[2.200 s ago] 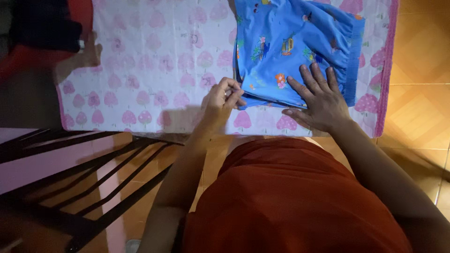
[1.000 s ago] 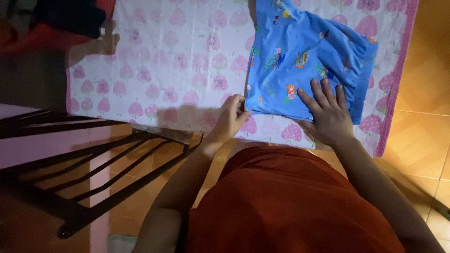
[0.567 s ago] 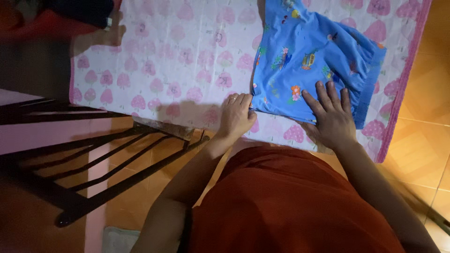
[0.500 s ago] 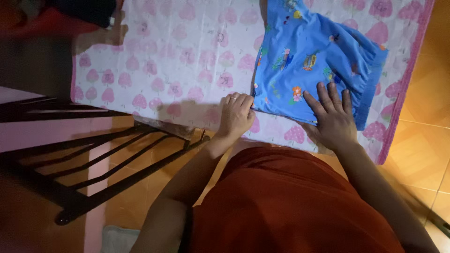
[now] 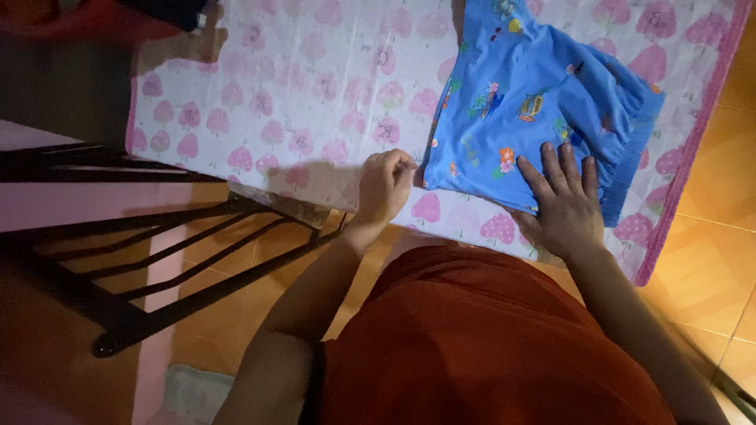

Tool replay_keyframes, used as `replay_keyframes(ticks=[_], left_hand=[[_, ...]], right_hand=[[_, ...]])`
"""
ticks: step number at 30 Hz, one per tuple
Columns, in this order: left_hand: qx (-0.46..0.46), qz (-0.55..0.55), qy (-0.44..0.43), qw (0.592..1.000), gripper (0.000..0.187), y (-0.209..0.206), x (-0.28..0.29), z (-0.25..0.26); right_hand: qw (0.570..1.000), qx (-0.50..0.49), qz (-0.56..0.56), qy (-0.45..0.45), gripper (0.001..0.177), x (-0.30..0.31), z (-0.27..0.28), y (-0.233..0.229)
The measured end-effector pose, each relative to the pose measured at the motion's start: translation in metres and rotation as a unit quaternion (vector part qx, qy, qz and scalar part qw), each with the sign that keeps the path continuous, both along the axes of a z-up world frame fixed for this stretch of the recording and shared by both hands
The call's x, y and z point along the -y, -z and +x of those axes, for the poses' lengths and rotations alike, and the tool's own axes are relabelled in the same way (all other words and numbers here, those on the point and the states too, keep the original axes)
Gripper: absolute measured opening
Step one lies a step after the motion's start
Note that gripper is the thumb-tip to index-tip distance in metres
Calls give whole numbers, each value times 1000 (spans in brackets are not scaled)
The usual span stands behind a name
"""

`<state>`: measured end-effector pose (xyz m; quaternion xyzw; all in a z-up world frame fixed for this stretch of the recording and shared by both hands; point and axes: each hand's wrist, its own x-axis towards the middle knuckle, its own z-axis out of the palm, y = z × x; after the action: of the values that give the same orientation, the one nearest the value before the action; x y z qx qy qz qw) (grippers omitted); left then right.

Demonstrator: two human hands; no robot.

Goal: The person folds a black garment and a blue patterned garment on a table. They smooth and align each item, fold them into compact rectangles, and place them aside on the table.

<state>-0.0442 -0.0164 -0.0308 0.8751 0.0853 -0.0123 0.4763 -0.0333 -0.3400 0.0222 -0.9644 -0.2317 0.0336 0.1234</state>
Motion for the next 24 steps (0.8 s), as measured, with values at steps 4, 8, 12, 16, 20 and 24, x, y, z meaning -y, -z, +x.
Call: replay_keyframes(ticks=[4,8,12,16,20,24], left_hand=[[77,28,23,996,26,-10,18,9],[84,113,21,990,27,-21,23,9],[91,144,38,985,27,-39,23,11],[-70,40,-6,997,26,-68,21,22],[-121,64,11,990,40,-85,15,58],[-31,121,47,991,46,-81,20,101]], right_hand=[[1000,8,24,2,81,-1,-2,1],[1000,13,13,1,82,-1,-1,-1],[1000,16,21,-9,86,-4,2,-9],[997,15,73,1,83,-5,6,-22],[980,38,174,90,54,-10,23,-27],[964,141,191,124,43,-16,46,-17]])
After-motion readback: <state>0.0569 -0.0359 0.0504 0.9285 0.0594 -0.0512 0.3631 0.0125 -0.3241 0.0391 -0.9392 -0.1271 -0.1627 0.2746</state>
